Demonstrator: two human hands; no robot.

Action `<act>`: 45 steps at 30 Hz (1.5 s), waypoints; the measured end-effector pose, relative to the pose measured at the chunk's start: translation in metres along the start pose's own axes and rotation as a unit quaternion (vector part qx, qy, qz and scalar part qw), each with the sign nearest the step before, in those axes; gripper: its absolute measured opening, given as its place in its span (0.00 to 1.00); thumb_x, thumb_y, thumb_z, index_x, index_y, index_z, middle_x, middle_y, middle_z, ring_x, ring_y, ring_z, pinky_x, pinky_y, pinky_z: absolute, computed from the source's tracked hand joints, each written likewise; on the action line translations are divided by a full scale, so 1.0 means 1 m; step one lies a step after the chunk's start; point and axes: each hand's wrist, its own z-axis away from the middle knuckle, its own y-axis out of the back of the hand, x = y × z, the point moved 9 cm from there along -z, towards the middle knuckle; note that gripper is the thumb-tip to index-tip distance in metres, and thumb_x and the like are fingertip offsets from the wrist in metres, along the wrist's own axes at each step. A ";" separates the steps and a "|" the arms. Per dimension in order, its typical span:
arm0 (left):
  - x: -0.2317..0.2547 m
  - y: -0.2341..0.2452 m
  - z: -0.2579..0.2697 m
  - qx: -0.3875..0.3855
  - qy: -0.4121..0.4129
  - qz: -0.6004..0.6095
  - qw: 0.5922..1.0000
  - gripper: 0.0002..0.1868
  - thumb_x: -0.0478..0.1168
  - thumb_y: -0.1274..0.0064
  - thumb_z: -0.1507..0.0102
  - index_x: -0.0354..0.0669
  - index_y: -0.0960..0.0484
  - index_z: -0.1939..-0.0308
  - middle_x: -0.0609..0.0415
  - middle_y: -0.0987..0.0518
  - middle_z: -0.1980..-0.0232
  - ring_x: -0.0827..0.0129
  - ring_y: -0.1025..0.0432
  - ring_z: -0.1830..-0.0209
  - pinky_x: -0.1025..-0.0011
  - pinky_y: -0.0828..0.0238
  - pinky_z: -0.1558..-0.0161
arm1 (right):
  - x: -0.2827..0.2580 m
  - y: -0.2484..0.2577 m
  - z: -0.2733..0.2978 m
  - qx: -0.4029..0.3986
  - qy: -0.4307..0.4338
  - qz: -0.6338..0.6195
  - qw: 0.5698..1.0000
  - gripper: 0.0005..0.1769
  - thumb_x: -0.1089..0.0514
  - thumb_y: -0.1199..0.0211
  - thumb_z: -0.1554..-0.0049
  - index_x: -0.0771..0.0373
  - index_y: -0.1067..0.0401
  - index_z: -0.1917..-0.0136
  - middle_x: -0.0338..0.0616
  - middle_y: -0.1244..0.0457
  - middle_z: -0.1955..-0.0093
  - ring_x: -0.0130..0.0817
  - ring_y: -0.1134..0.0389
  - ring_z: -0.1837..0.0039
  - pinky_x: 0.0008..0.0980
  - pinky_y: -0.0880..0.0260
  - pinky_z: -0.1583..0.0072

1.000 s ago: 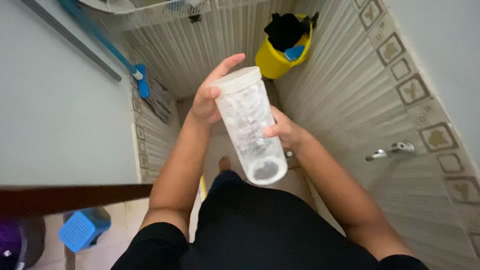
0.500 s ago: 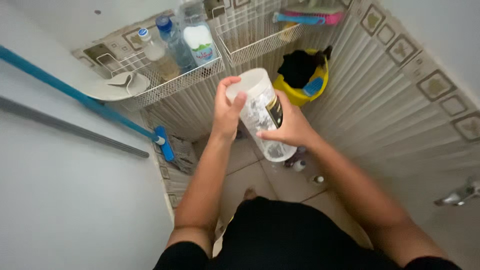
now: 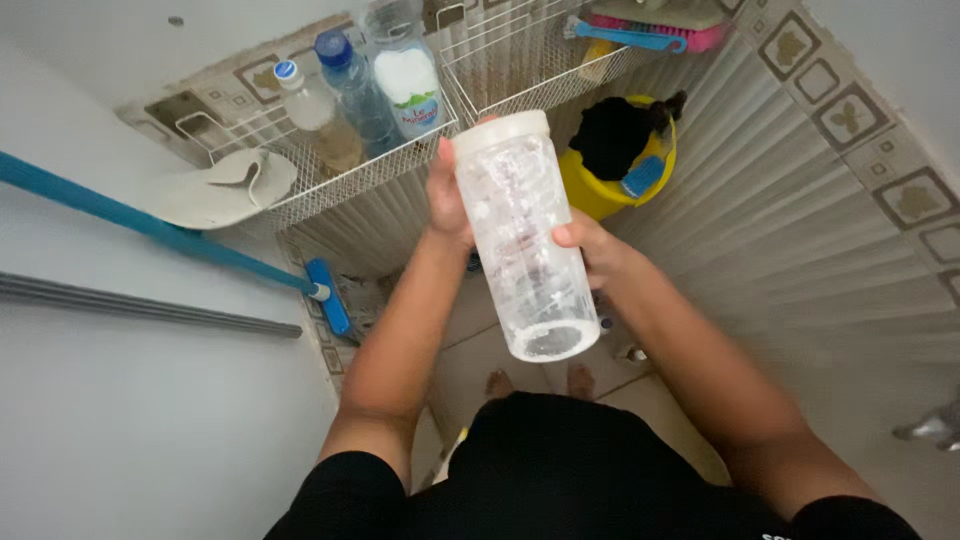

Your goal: The person organizes various cleaning supplies in a bathroom. They pick up bottles and containers from the floor, open and close caps, and place them onto a wall-mounted wire rack. The items include water bottles, a lemon water bottle, a coffee container, a white bottle, a Downy fabric softener pouch, and a Wipol detergent pouch. The person finishes by washing their hands at the sink.

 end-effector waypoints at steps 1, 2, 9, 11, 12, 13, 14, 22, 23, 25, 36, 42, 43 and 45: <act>0.000 -0.003 0.000 -0.022 -0.007 0.005 1.000 0.45 0.70 0.52 0.31 0.33 0.35 0.28 0.35 0.26 0.34 0.52 0.28 0.36 0.54 0.29 0.33 | -0.004 0.001 -0.002 0.007 -0.003 0.014 1.000 0.56 0.46 0.25 0.51 0.71 0.49 0.21 0.58 0.38 0.32 0.46 0.31 0.35 0.47 0.27 0.36; 0.001 -0.004 0.002 -0.023 -0.019 0.015 0.999 0.45 0.70 0.53 0.32 0.36 0.35 0.28 0.35 0.27 0.33 0.50 0.28 0.34 0.53 0.30 0.32 | -0.006 0.000 -0.005 0.013 -0.008 0.027 1.000 0.56 0.46 0.25 0.51 0.70 0.50 0.21 0.58 0.38 0.32 0.45 0.31 0.35 0.47 0.28 0.35; 0.012 -0.026 0.007 -0.041 -0.063 -0.001 0.997 0.46 0.72 0.55 0.34 0.42 0.38 0.25 0.32 0.27 0.32 0.46 0.30 0.30 0.52 0.29 0.31 | -0.031 -0.035 -0.003 0.002 0.044 0.212 0.976 0.56 0.53 0.24 0.50 0.70 0.53 0.19 0.50 0.40 0.29 0.37 0.36 0.29 0.39 0.33 0.30; 0.012 -0.013 0.004 0.061 -0.068 -0.073 0.993 0.47 0.69 0.52 0.33 0.37 0.41 0.24 0.30 0.28 0.31 0.43 0.31 0.30 0.50 0.29 0.31 | -0.049 -0.022 -0.005 0.071 0.089 0.294 0.949 0.52 0.52 0.25 0.49 0.72 0.50 0.23 0.52 0.38 0.32 0.38 0.34 0.31 0.39 0.30 0.31; 0.012 -0.005 0.007 0.132 -0.080 -0.130 0.979 0.48 0.67 0.49 0.32 0.33 0.42 0.23 0.30 0.29 0.31 0.42 0.32 0.30 0.49 0.28 0.31 | -0.059 -0.012 -0.004 0.106 0.112 0.335 0.930 0.50 0.51 0.25 0.48 0.72 0.49 0.24 0.53 0.37 0.33 0.39 0.33 0.32 0.39 0.28 0.32; 0.014 0.002 0.011 0.202 -0.091 -0.184 0.957 0.49 0.65 0.46 0.31 0.30 0.43 0.23 0.29 0.29 0.31 0.41 0.32 0.31 0.48 0.28 0.31 | -0.071 0.001 0.001 0.164 0.141 0.389 0.896 0.49 0.51 0.25 0.47 0.72 0.50 0.25 0.52 0.37 0.34 0.38 0.33 0.33 0.38 0.29 0.32; 0.008 0.000 0.014 0.225 -0.064 -0.266 0.935 0.50 0.61 0.42 0.36 0.34 0.46 0.23 0.32 0.31 0.31 0.44 0.31 0.33 0.50 0.26 0.34 | -0.085 0.014 0.006 0.219 0.172 0.441 0.853 0.48 0.51 0.25 0.46 0.72 0.50 0.26 0.52 0.37 0.34 0.37 0.33 0.34 0.37 0.29 0.33; -0.038 -0.022 0.045 0.273 -0.099 -0.600 0.745 0.59 0.47 0.31 0.48 0.35 0.55 0.25 0.44 0.31 0.35 0.60 0.30 0.36 0.64 0.33 0.36 | -0.092 0.061 0.014 0.261 0.229 0.433 0.832 0.36 0.57 0.38 0.35 0.68 0.52 0.23 0.46 0.40 0.38 0.33 0.36 0.38 0.34 0.30 0.37; -0.042 -0.013 0.045 0.257 -0.104 -0.525 0.805 0.56 0.46 0.32 0.46 0.34 0.52 0.24 0.44 0.30 0.34 0.60 0.31 0.35 0.62 0.34 0.33 | -0.095 0.060 0.017 0.249 0.231 0.443 0.829 0.35 0.58 0.37 0.36 0.69 0.50 0.23 0.46 0.39 0.39 0.32 0.36 0.39 0.33 0.31 0.37; -0.047 -0.001 0.048 0.213 -0.108 -0.364 0.900 0.49 0.46 0.34 0.41 0.32 0.45 0.24 0.44 0.29 0.34 0.60 0.32 0.33 0.60 0.35 0.28 | -0.097 0.057 0.017 0.217 0.241 0.443 0.836 0.33 0.61 0.36 0.37 0.68 0.47 0.24 0.46 0.39 0.40 0.31 0.37 0.40 0.33 0.31 0.37; -0.048 0.010 0.083 0.266 -0.107 -0.559 0.778 0.61 0.48 0.30 0.46 0.32 0.57 0.22 0.38 0.33 0.30 0.54 0.34 0.29 0.57 0.38 0.28 | -0.078 0.048 0.021 0.189 0.149 0.543 0.804 0.39 0.54 0.28 0.47 0.68 0.42 0.29 0.51 0.35 0.36 0.37 0.31 0.41 0.36 0.27 0.42; -0.065 0.020 0.076 0.310 -0.002 -0.691 0.653 0.65 0.51 0.27 0.52 0.32 0.56 0.25 0.32 0.32 0.32 0.46 0.31 0.32 0.53 0.34 0.34 | -0.074 0.065 0.018 0.256 0.058 0.646 0.716 0.55 0.41 0.20 0.57 0.68 0.45 0.29 0.60 0.35 0.36 0.48 0.29 0.37 0.42 0.30 0.37; -0.065 0.024 0.068 0.311 0.007 -0.695 0.648 0.65 0.52 0.26 0.52 0.32 0.56 0.26 0.32 0.31 0.33 0.46 0.30 0.33 0.53 0.33 0.34 | -0.079 0.067 0.018 0.268 0.068 0.640 0.716 0.55 0.40 0.20 0.58 0.68 0.44 0.30 0.59 0.34 0.37 0.47 0.29 0.37 0.41 0.30 0.37; -0.057 0.029 0.047 0.306 -0.008 -0.720 0.622 0.65 0.53 0.26 0.52 0.33 0.54 0.25 0.32 0.32 0.32 0.44 0.32 0.33 0.52 0.33 0.34 | -0.093 0.072 0.009 0.292 0.088 0.629 0.715 0.54 0.40 0.20 0.58 0.68 0.44 0.31 0.58 0.33 0.38 0.45 0.28 0.37 0.40 0.28 0.37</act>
